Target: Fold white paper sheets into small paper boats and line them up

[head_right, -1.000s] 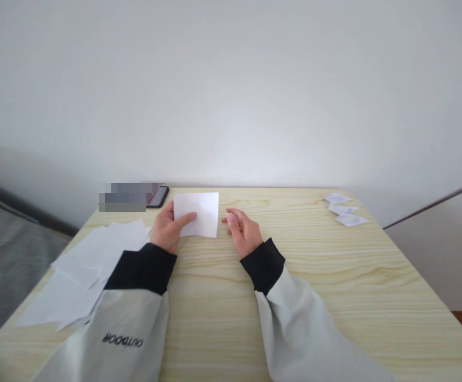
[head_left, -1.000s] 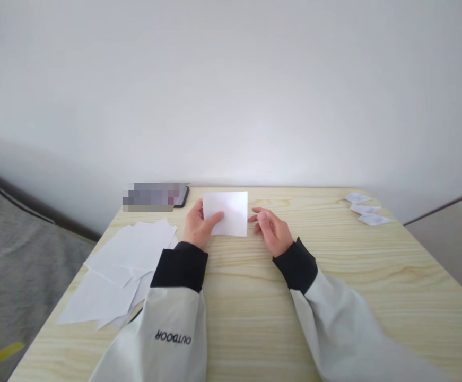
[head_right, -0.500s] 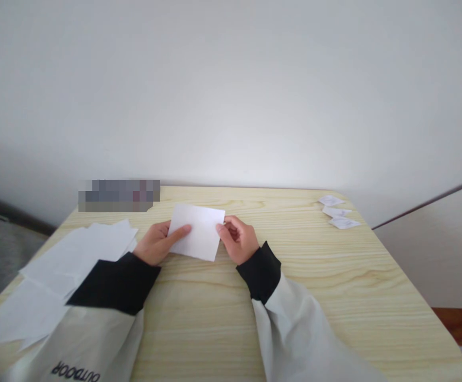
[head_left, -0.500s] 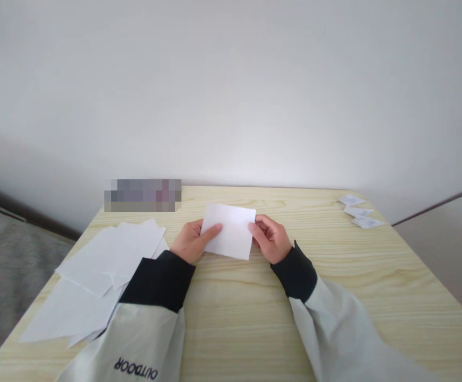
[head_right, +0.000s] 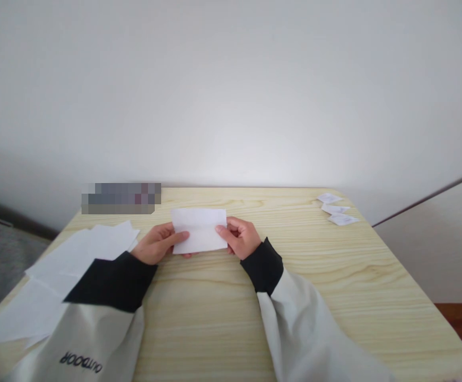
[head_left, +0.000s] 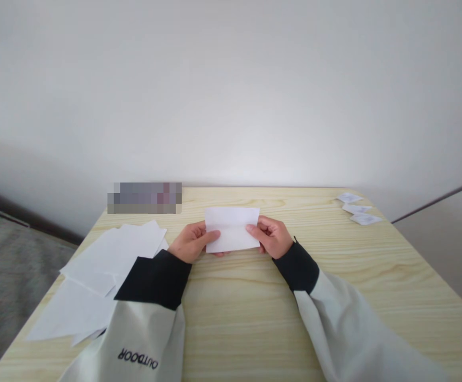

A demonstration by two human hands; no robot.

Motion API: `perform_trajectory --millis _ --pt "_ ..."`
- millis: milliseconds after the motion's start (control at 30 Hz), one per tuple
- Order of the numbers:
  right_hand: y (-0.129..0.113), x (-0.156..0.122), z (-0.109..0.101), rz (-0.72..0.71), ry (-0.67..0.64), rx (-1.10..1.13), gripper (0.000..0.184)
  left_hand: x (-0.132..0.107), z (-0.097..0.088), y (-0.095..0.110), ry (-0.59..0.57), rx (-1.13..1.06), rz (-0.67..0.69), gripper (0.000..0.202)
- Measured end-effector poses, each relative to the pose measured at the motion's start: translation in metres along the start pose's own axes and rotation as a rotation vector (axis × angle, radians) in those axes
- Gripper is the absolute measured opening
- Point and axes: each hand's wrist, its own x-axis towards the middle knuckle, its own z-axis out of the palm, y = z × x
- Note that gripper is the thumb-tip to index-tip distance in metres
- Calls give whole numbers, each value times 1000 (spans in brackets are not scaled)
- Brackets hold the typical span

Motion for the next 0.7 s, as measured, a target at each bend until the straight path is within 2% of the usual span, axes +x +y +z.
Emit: perform_trajectory --millis 133,300,367,533,600,700 --pt "2 0 -5 11 -77 59 28 0 4 2 63 -31 5 45" --pt "4 -1 -6 5 -155 117 35 0 2 0 36 10 -22 51" --pt "6 -2 -7 -15 -143 110 34 1 1 -2 32 -6 -27 51" --pt "8 -4 -9 -32 -85 73 32 3 1 -2 118 -44 -53 31" --pt "7 -4 -8 -24 -77 64 29 3 1 -1 153 -36 -57 33" --pt "7 -3 -7 -47 -90 83 28 2 2 -2 144 15 -30 41"
